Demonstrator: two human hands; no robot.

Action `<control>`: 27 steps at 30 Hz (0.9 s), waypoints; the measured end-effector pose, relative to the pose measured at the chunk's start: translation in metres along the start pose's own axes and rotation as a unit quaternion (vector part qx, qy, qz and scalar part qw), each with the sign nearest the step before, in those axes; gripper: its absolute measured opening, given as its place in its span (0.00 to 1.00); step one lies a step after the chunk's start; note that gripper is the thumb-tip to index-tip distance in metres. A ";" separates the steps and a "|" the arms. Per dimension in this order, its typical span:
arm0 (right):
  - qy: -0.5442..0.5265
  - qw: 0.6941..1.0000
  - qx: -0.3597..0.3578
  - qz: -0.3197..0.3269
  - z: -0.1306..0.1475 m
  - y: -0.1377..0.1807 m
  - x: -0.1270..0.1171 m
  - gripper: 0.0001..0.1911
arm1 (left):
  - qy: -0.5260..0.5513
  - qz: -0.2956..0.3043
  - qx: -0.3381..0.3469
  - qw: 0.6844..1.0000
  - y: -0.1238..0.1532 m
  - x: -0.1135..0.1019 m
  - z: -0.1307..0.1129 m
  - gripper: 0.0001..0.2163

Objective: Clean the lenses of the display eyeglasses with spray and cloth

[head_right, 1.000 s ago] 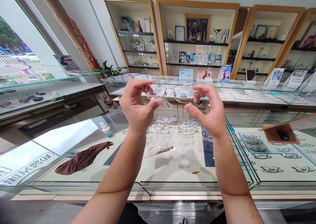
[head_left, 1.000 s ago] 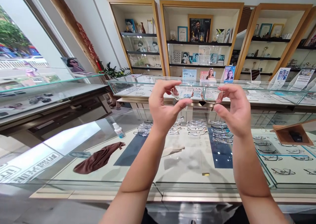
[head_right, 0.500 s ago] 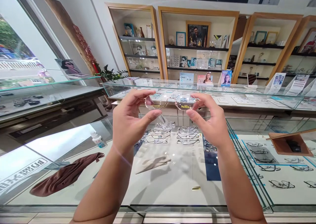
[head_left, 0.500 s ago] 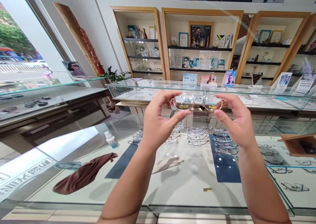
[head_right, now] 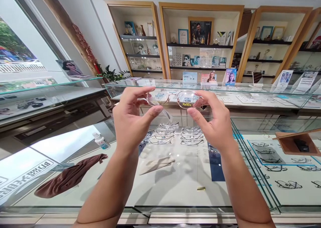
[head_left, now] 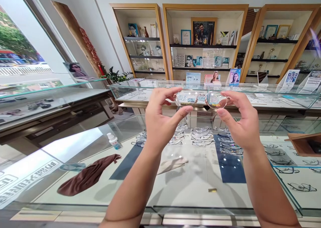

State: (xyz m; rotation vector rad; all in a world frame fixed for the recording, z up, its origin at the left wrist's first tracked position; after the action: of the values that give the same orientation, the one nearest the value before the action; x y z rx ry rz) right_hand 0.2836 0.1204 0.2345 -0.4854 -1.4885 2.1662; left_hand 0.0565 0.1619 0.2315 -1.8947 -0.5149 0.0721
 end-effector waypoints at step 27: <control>-0.036 0.998 0.036 -0.028 -0.001 0.003 0.004 0.22 | 0.089 -0.050 -0.056 0.993 0.006 0.012 0.007 0.20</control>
State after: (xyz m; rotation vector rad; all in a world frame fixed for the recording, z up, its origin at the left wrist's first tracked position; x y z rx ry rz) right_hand 0.2802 0.1221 0.2314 -0.3406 -1.4368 2.2062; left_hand 0.0672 0.1712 0.2252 -1.9594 -0.4990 -0.1933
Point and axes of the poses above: each hand's wrist, its own y-axis away from the middle knuckle, its own x-axis out of the palm, z = x × y, the point moved 3 cm from there along -y, towards the middle knuckle, and after that the axes turned 14 degrees about -z, right-handed, at the moved point
